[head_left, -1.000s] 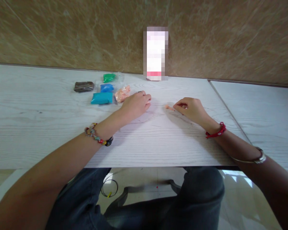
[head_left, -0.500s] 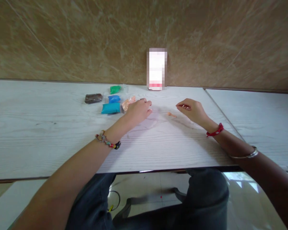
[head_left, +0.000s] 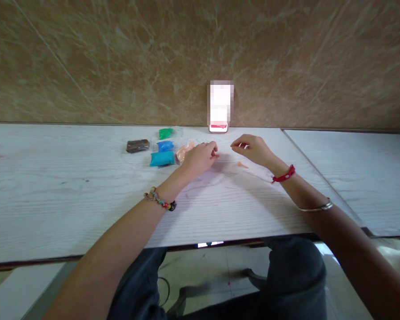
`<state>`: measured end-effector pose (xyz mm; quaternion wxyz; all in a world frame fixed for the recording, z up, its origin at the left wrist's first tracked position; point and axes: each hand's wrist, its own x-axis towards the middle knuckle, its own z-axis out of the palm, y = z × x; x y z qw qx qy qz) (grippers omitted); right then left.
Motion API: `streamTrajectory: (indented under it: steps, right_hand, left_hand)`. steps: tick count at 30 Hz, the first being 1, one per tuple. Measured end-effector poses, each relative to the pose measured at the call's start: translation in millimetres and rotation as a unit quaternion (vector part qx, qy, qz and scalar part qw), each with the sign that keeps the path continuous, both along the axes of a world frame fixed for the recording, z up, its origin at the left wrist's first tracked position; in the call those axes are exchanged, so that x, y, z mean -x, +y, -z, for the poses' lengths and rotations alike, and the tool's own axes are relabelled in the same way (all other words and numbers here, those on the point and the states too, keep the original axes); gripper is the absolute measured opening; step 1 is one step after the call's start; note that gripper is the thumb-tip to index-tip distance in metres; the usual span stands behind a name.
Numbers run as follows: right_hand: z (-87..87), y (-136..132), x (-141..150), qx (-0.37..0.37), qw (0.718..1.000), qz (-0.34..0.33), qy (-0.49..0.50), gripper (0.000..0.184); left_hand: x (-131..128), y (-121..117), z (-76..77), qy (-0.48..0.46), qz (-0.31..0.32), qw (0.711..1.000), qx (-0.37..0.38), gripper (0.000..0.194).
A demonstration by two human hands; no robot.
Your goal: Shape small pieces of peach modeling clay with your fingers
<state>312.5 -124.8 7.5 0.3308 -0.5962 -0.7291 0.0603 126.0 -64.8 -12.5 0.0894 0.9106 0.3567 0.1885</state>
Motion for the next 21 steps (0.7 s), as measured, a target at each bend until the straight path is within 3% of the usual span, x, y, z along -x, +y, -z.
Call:
streamTrajectory:
  steps: [4,11,21]
  right_hand:
    - [9.3,-10,-2,-0.001,0.999,-0.034,-0.008,0.017]
    - [10.7,-15,-1,0.013,0.997,-0.073,-0.005,0.013]
    - [17.3,-14,2,-0.021,0.995,-0.088,-0.029,0.01]
  left_hand:
    - [-5,-10,-3.1,-0.043,0.018,0.999,-0.024,0.008]
    - [-10,-18,1.0,-0.096,0.082,0.992,-0.027,0.007]
    - [-11,-21,2.2,-0.144,0.09,0.985,-0.014,0.008]
